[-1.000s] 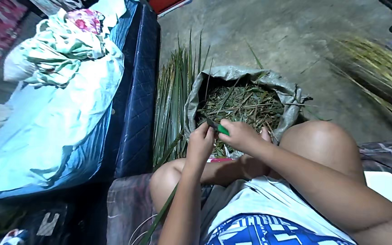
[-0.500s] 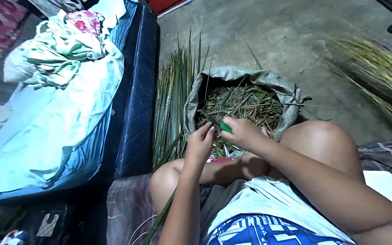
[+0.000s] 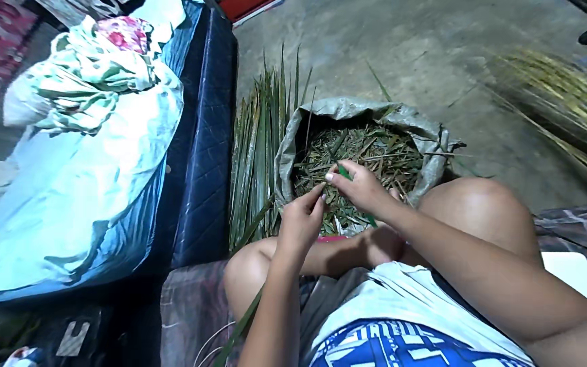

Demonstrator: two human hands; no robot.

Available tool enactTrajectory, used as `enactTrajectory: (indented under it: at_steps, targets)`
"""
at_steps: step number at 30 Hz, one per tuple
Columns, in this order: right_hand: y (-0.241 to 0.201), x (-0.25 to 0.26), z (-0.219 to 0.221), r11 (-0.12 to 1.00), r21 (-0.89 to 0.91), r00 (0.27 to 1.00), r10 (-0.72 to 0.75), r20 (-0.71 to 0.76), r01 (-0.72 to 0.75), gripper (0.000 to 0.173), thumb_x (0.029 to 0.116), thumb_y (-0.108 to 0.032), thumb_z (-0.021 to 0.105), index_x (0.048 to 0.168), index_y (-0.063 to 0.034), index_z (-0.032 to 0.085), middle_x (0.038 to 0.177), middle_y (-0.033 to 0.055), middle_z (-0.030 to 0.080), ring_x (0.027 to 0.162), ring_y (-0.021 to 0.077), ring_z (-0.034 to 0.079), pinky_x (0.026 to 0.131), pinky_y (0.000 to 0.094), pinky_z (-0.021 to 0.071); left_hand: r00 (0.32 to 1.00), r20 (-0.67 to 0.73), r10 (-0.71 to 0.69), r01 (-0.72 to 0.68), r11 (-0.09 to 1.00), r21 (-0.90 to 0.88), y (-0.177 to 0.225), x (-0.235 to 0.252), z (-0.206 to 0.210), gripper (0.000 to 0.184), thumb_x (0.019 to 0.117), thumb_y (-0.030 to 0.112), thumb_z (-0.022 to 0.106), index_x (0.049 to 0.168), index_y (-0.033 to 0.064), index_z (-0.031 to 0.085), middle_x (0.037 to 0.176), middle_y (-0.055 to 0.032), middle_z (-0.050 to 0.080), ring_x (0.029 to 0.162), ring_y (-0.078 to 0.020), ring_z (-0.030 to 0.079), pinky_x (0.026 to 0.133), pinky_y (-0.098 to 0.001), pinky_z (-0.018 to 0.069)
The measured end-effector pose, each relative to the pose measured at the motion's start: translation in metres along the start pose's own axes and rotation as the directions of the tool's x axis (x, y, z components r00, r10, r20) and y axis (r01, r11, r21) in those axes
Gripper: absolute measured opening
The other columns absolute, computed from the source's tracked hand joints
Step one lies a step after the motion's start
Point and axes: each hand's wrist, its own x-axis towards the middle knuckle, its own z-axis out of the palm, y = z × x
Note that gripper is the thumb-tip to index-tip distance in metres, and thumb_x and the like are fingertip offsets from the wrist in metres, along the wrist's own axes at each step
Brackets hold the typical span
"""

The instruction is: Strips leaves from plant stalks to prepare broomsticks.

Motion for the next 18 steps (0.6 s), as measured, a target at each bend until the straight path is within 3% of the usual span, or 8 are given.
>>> enactTrajectory:
  at_steps: [3,5,8,10,13,15,18]
  targets:
    - [0.004,0.013,-0.007,0.996,0.067,0.999,0.052,0.006,-0.052,0.018,0.1088,-0.021,0.055,0.109,-0.0046,0.061,0.068,0.0019,0.047,0.050,0.0080,0.041,0.048,0.0227,0.0378,0.995,0.095,-0.030,0.018,0.991,0.132,0.002,-0.001,-0.002,0.039,0.1059,0.016,0.054,0.144,0.0093,0.059,0.104,-0.0074,0.075,0.079,-0.0104,0.069,0.077,-0.0292,0.0575]
    - [0.006,0.018,-0.018,0.997,0.068,0.996,0.040,-0.075,-0.035,0.020,0.1092,-0.025,0.055,0.111,-0.0058,0.061,0.067,0.0018,0.047,0.048,0.0080,0.040,0.046,0.0229,0.0380,0.992,0.108,-0.062,0.037,0.975,0.217,-0.001,-0.001,-0.004,0.044,0.1049,0.015,0.054,0.148,0.0126,0.056,0.110,-0.0085,0.075,0.086,-0.0155,0.072,0.083,-0.0349,0.0584]
    - [0.012,0.020,-0.031,0.993,0.121,0.963,0.023,-0.270,0.010,0.028,0.1096,-0.036,0.052,0.113,-0.0099,0.060,0.064,0.0009,0.045,0.043,0.0079,0.035,0.041,0.0230,0.0340,0.994,0.087,-0.061,0.039,0.970,0.241,-0.008,-0.002,-0.005,0.042,0.1073,0.017,0.050,0.148,0.0134,0.056,0.108,-0.0083,0.075,0.084,-0.0174,0.071,0.081,-0.0375,0.0576]
    - [0.008,0.016,-0.031,1.000,0.016,0.956,0.022,-0.294,-0.018,0.029,0.1099,-0.036,0.051,0.115,-0.0079,0.061,0.070,0.0057,0.049,0.048,0.0132,0.042,0.045,0.0294,0.0391,0.995,0.066,-0.070,0.054,0.974,0.218,-0.010,-0.001,-0.004,0.041,0.1093,0.019,0.047,0.149,0.0122,0.055,0.108,-0.0102,0.075,0.090,-0.0206,0.071,0.087,-0.0421,0.0558]
    - [-0.006,0.002,-0.014,0.965,-0.257,0.998,0.057,-0.015,-0.059,0.026,0.1073,-0.026,0.058,0.111,-0.0006,0.064,0.085,0.0142,0.060,0.072,0.0238,0.057,0.068,0.0450,0.0503,0.998,0.020,-0.066,0.060,0.976,0.212,-0.010,0.005,-0.002,0.041,0.1094,0.020,0.045,0.148,0.0107,0.056,0.108,-0.0135,0.075,0.099,-0.0258,0.072,0.094,-0.0478,0.0544]
    - [-0.004,-0.008,0.005,0.907,-0.422,0.980,0.082,0.184,0.003,0.027,0.1068,-0.028,0.054,0.109,-0.0029,0.063,0.088,0.0124,0.060,0.079,0.0246,0.059,0.074,0.0468,0.0488,0.996,-0.004,-0.086,0.084,0.972,0.221,-0.005,0.007,-0.002,0.040,0.1087,0.019,0.046,0.145,0.0074,0.058,0.114,-0.0166,0.073,0.106,-0.0295,0.070,0.098,-0.0509,0.0516]
    - [-0.017,-0.017,0.018,0.799,-0.602,0.968,0.148,0.205,0.005,0.031,0.1087,-0.029,0.047,0.116,-0.0024,0.062,0.101,0.0184,0.066,0.097,0.0338,0.065,0.084,0.0537,0.0501,0.995,-0.049,-0.082,0.091,0.969,0.228,-0.001,0.007,0.000,0.040,0.1075,0.016,0.045,0.144,0.0076,0.060,0.112,-0.0175,0.073,0.102,-0.0296,0.069,0.095,-0.0498,0.0517]
